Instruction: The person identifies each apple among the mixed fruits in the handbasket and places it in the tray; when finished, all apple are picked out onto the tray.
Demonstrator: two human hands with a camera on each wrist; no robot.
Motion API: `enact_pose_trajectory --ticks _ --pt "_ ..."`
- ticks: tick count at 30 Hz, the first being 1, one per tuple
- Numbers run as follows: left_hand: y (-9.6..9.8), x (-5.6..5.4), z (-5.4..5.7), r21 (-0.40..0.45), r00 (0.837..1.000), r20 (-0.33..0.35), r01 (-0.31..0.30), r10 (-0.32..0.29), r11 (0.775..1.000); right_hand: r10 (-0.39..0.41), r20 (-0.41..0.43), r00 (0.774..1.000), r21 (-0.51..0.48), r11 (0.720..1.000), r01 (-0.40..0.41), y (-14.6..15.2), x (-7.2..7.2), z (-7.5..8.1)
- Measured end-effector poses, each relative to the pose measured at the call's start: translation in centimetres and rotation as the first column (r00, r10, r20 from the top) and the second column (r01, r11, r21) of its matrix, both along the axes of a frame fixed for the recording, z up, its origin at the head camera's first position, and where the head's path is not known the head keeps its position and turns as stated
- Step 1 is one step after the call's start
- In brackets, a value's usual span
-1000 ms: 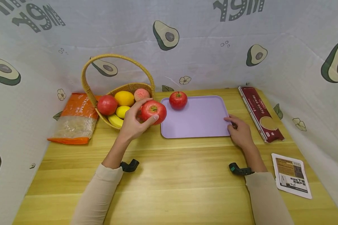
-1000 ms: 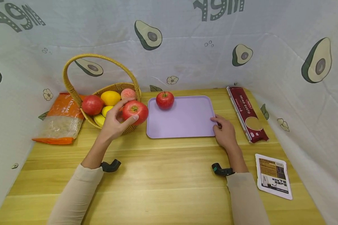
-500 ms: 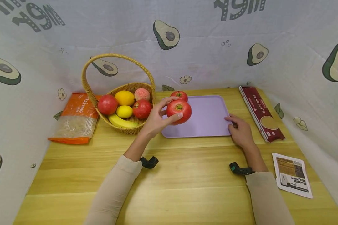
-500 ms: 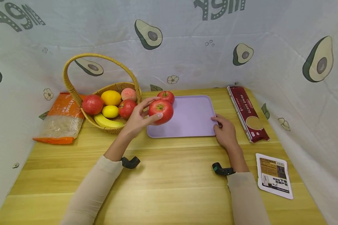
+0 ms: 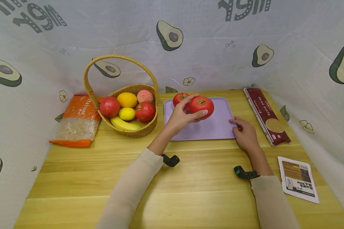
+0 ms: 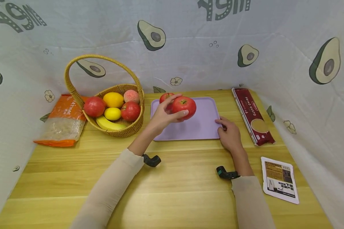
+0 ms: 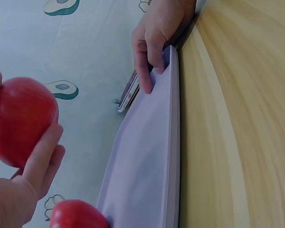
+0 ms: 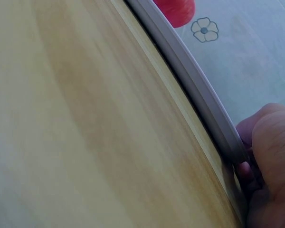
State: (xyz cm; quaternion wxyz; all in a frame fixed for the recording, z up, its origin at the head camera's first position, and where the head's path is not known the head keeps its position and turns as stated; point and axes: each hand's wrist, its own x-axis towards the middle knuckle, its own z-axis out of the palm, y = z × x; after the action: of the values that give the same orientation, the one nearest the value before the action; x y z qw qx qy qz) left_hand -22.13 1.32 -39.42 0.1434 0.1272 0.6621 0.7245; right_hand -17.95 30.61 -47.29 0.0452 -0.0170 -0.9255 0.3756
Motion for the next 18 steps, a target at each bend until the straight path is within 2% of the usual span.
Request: enact_pose_trajectory --ticks 2,4,7,10,15,18 --pt "0.7 -0.4 0.0 0.004 0.999 0.039 -0.030 0.030 1.000 -0.005 0.009 1.000 0.002 1.000 0.005 0.0 0.0 0.0" --pt "1.5 -0.9 -0.2 -0.027 0.996 0.050 -0.068 0.070 0.997 -0.008 0.015 1.000 0.005 1.000 0.008 0.0 0.0 0.1" --pt "2.5 -1.5 -0.5 -0.152 0.993 -0.001 -0.120 0.121 0.981 -0.008 0.017 1.000 0.004 1.000 0.008 0.0 0.1 0.1" --pt "3.4 -2.0 -0.9 -0.264 0.987 -0.062 -0.158 0.147 0.952 -0.007 0.009 1.000 0.006 1.000 0.007 0.0 0.1 0.1" --pt "4.7 -2.9 -1.7 -0.322 0.978 -0.092 -0.206 0.186 0.924 0.000 0.003 1.000 0.007 1.000 0.000 -0.1 0.0 0.1" --pt "5.3 -3.5 -2.3 -0.364 0.976 -0.113 -0.217 0.188 0.906 0.003 0.003 1.000 0.003 1.000 -0.003 -0.2 0.0 0.1"
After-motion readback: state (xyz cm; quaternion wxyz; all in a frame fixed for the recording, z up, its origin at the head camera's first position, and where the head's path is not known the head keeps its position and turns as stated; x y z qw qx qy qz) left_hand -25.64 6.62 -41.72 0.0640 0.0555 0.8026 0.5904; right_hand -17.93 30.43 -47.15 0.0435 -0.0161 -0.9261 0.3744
